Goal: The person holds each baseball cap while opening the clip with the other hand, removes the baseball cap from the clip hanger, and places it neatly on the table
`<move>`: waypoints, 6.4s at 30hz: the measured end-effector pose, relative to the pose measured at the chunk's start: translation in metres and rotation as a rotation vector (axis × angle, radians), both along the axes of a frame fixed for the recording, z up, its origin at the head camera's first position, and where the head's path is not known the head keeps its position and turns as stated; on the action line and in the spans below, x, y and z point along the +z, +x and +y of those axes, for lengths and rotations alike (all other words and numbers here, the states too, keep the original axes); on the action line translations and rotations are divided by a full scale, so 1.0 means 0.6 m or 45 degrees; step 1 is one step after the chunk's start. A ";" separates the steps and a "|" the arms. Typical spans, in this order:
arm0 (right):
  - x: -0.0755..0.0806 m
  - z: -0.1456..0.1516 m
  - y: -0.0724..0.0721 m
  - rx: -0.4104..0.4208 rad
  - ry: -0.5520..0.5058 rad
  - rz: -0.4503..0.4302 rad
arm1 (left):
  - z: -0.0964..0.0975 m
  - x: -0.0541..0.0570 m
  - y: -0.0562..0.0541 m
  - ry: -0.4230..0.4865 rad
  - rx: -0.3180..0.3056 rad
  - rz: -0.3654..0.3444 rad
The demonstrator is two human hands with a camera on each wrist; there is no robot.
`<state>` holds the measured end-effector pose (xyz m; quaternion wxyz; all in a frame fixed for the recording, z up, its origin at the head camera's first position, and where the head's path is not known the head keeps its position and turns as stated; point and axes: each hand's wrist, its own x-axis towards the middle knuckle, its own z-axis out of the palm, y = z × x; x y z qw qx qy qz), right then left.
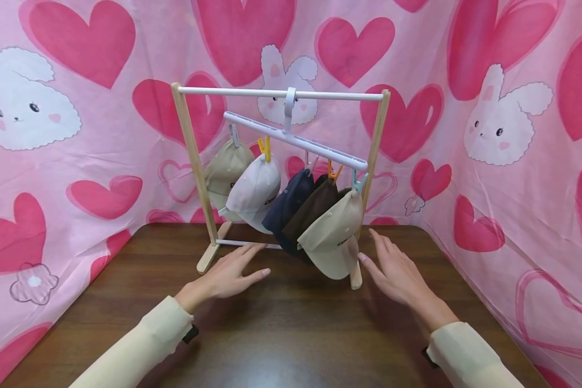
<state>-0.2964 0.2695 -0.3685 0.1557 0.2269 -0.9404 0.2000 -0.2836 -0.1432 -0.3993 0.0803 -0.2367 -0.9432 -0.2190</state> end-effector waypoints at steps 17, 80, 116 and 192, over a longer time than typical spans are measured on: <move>0.009 -0.015 0.005 0.050 -0.011 0.088 | 0.008 0.005 0.001 0.037 -0.019 0.008; 0.044 -0.032 0.009 0.042 -0.069 0.111 | 0.050 0.006 0.003 0.142 -0.163 0.089; 0.064 -0.026 0.008 -0.009 -0.051 0.163 | 0.073 0.007 0.001 0.268 -0.261 0.121; 0.102 -0.044 0.001 -0.028 -0.242 0.219 | 0.124 0.004 -0.008 0.525 -0.356 0.074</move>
